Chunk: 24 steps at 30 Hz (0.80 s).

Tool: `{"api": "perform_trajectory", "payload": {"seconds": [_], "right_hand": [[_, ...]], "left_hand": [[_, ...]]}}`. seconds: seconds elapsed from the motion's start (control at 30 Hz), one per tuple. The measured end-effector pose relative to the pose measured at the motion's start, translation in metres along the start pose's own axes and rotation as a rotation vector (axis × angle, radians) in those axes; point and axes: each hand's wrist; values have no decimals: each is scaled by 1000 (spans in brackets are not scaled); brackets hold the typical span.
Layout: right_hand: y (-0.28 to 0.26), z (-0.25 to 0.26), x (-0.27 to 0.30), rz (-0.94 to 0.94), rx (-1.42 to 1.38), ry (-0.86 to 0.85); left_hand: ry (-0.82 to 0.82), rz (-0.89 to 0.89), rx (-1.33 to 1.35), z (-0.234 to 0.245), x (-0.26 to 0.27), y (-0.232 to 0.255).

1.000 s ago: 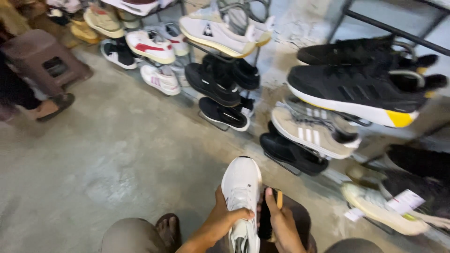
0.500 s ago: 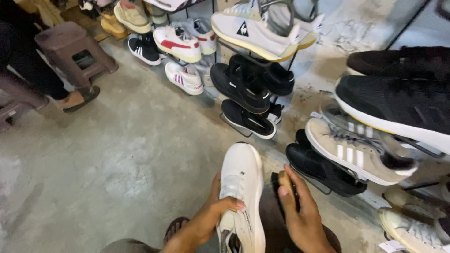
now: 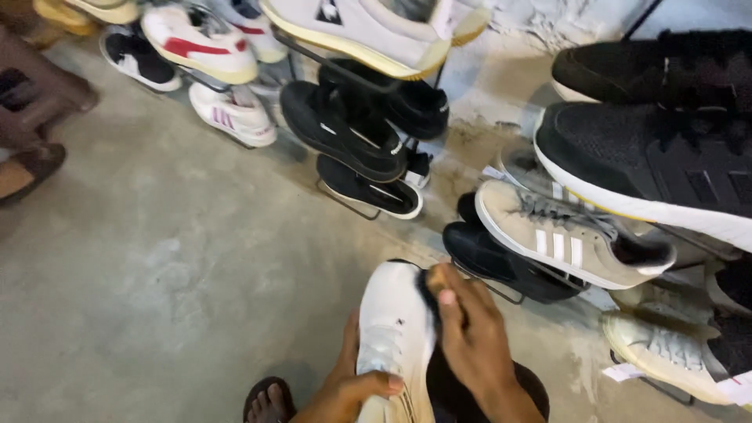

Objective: The person scrubs a white sneaker with a brush, focusing on the toe and side panels. The person holds the shoe with one hand and uses the brush with the other to clean the surface.

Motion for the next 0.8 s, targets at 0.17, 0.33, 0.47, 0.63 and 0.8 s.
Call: {"api": "perform_trajectory", "payload": {"seconds": [0.17,0.33,0.47,0.63,0.8], "right_hand": [[5,-9,4,440,206,-118],[14,-4,-12,234,154,71],[14,-3,-3,-262,-53,132],[10,1,9,151,67,-60],[31,6,-9,-83,-18,102]], "left_hand": [[38,-137,-20,11,-15,-7],[-65,-168,-159,31,-32,-31],[43,155,-319,21,-22,-35],[-213,-395,-249,44,-50,-52],[-206,-359,-351,70,-83,-94]]}}
Point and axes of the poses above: each hand's wrist, its own x-axis away from the middle knuckle, its own z-axis out of the back of the hand, y = z × x, and after that the axes turned 4 degrees about -z, right-handed
